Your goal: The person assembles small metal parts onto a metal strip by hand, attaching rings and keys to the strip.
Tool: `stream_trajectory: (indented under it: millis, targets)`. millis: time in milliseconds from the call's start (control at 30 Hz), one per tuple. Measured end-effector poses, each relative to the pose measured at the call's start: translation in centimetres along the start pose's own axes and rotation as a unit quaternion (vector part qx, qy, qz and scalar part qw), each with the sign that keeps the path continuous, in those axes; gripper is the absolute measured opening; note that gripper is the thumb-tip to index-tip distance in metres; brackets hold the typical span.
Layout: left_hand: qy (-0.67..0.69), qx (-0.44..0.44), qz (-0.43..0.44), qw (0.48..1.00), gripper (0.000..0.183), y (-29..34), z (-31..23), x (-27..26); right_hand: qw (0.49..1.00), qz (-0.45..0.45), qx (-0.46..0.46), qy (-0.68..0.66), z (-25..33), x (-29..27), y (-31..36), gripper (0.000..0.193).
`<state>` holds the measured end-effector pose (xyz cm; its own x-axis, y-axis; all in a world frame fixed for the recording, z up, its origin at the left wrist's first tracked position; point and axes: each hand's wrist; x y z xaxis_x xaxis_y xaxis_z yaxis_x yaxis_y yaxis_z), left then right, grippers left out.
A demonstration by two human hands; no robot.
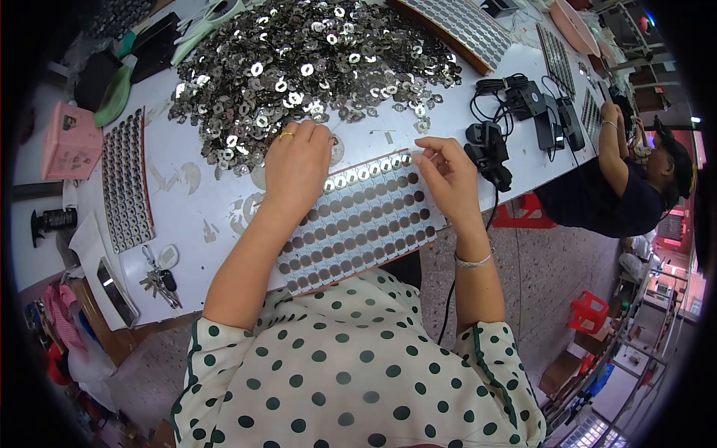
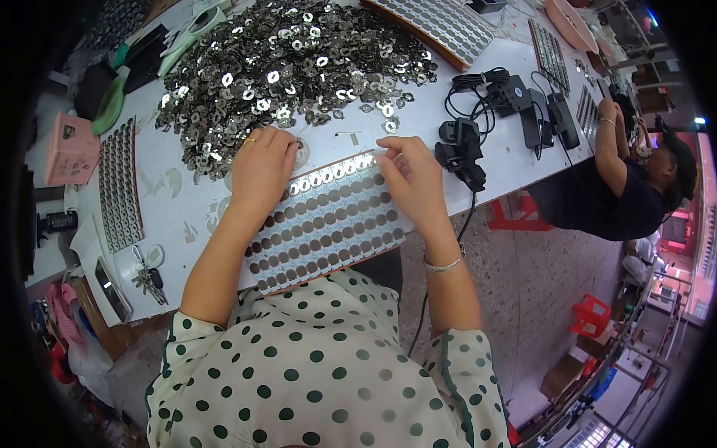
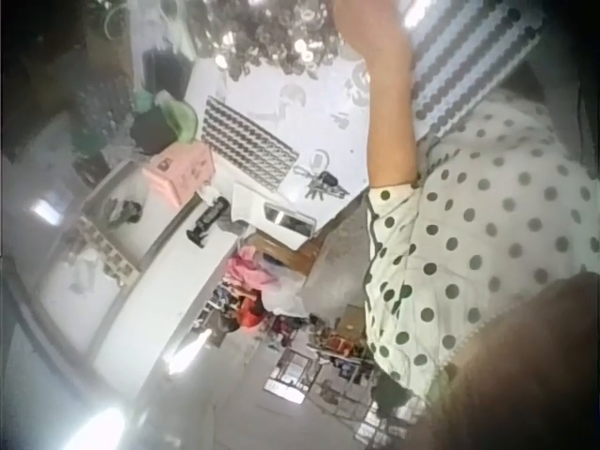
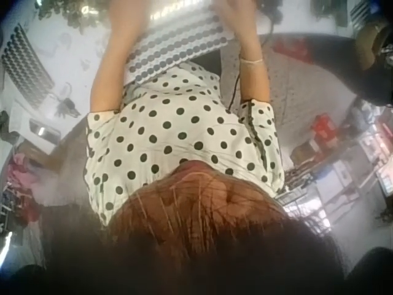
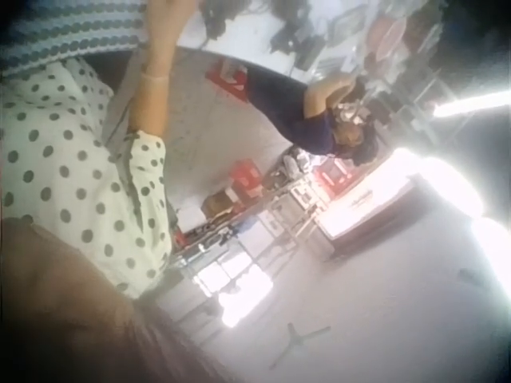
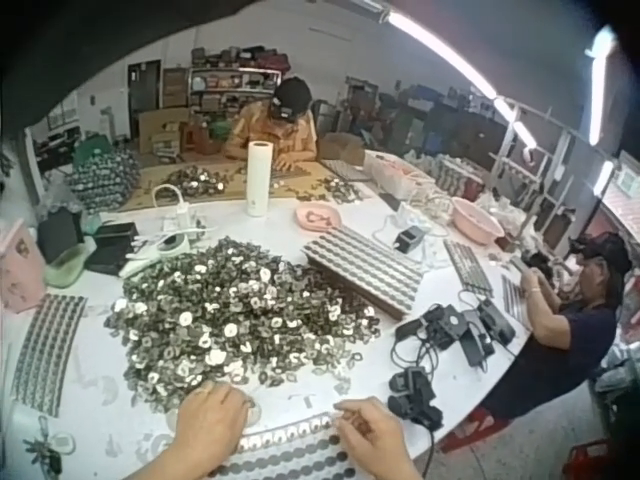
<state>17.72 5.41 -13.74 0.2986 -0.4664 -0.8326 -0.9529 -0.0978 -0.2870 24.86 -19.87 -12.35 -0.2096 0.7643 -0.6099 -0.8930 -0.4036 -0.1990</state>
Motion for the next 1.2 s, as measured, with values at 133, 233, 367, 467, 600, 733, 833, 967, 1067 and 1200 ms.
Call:
stream_trajectory:
  millis: [133,233,367,467,600,733,833,967,1067,1200]
  targets:
    - [0.19,-0.079,-0.014,0.979,0.008,0.6,-1.2,-0.6,0.965,-0.023,-0.02,-0.262,3.7,-1.1,1.3,0.027]
    - [0.508,-0.218,0.02,0.833,0.008,1.1,-2.3,-1.9,0.779,-0.004,-0.089,-0.621,12.8,-3.2,2.9,0.012]
    - [0.702,-0.223,0.029,0.676,0.005,1.7,-2.2,-2.8,0.65,0.09,-0.17,-0.735,17.3,-5.2,3.7,0.011]
    - [0.718,-0.234,0.01,0.655,0.003,2.9,-2.0,-4.2,0.646,0.087,-0.157,-0.742,12.7,-13.9,6.4,0.012]
    - [0.699,-0.183,-0.035,0.691,0.006,3.4,-0.4,-6.2,0.63,0.088,-0.156,-0.756,11.3,-16.2,7.5,0.014]
    - [0.659,-0.168,-0.146,0.718,0.021,4.7,2.2,-9.1,0.607,0.098,-0.153,-0.774,12.5,-12.4,6.3,0.016]
    - [0.608,-0.178,-0.224,0.741,0.023,7.0,5.7,-11.9,0.591,0.107,-0.149,-0.786,13.7,-9.4,5.2,0.018]
    - [0.45,-0.225,-0.329,0.799,0.018,12.7,9.7,-15.8,0.575,0.118,-0.132,-0.799,10.2,-12.1,4.3,0.021]
    - [0.361,-0.278,-0.362,0.813,0.018,18.1,11.6,-18.8,0.558,0.136,-0.116,-0.81,10.1,-9.8,2.0,0.023]
    - [0.185,-0.311,-0.369,0.856,0.018,19.0,14.4,-20.0,0.56,0.146,-0.108,-0.808,15.4,-4.8,1.6,0.026]
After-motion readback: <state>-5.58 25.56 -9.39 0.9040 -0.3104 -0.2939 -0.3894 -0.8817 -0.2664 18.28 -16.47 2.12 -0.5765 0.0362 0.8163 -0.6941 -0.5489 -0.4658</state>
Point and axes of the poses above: each hand's wrist, its own y-axis away from the middle knuckle, its own x-axis out of the palm, z = x × y, and after that the axes turned 7 degrees about y, right-handed
